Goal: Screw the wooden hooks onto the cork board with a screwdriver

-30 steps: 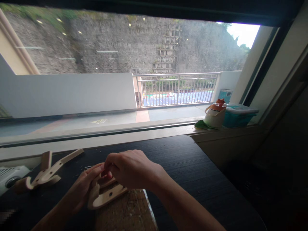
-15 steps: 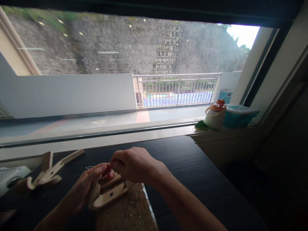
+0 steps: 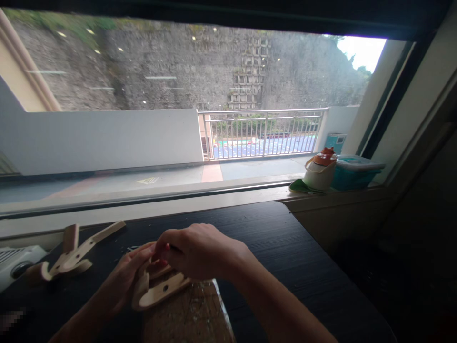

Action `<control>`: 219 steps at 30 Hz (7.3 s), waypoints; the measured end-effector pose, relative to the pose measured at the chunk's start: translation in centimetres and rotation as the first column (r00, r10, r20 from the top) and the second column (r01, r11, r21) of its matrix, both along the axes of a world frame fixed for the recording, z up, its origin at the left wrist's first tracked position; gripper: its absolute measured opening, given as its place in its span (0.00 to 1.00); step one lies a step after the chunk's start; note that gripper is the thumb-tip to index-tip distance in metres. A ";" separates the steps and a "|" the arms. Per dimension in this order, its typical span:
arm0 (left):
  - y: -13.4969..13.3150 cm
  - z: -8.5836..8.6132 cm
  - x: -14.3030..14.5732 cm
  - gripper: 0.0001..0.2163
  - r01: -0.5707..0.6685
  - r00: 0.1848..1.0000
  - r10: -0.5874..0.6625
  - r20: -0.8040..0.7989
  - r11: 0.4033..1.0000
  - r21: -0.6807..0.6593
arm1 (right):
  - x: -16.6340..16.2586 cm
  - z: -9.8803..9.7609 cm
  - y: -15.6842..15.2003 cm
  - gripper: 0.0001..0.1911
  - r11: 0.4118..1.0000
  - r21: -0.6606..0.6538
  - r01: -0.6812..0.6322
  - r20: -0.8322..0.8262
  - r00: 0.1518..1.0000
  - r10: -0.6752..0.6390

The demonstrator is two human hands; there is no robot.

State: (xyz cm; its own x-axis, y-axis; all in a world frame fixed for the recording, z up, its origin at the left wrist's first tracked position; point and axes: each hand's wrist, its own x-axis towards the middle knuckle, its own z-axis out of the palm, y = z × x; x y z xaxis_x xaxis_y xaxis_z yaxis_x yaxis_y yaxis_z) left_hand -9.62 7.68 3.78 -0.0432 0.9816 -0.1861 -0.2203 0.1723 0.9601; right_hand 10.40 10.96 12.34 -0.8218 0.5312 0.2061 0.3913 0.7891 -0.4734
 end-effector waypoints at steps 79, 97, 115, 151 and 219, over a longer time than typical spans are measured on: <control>-0.4 0.8 0.5 0.13 -0.030 0.999 0.031 -0.021 0.999 0.024 | -0.8 -1.0 0.4 0.14 0.987 0.089 0.133 -0.029 0.991 -0.131; -0.1 0.1 0.1 0.12 -0.013 1.000 0.014 -0.013 1.000 0.018 | -1.7 -1.3 0.1 0.10 0.980 0.156 0.124 -0.092 0.990 -0.111; 0.1 -0.2 -0.1 0.13 -0.006 1.000 0.006 0.003 1.000 0.019 | -1.2 -1.2 0.2 0.13 0.985 0.123 0.118 -0.119 0.987 -0.103; 0.2 -0.4 -0.2 0.10 0.017 1.000 -0.016 -0.017 0.999 0.032 | -0.2 0.5 -0.7 0.12 0.996 0.078 -0.036 -0.057 0.998 0.040; 0.1 -0.3 -0.2 0.13 0.011 1.000 -0.010 -0.012 1.000 0.012 | -0.4 -0.2 -0.1 0.10 0.981 0.174 0.089 -0.081 0.994 -0.075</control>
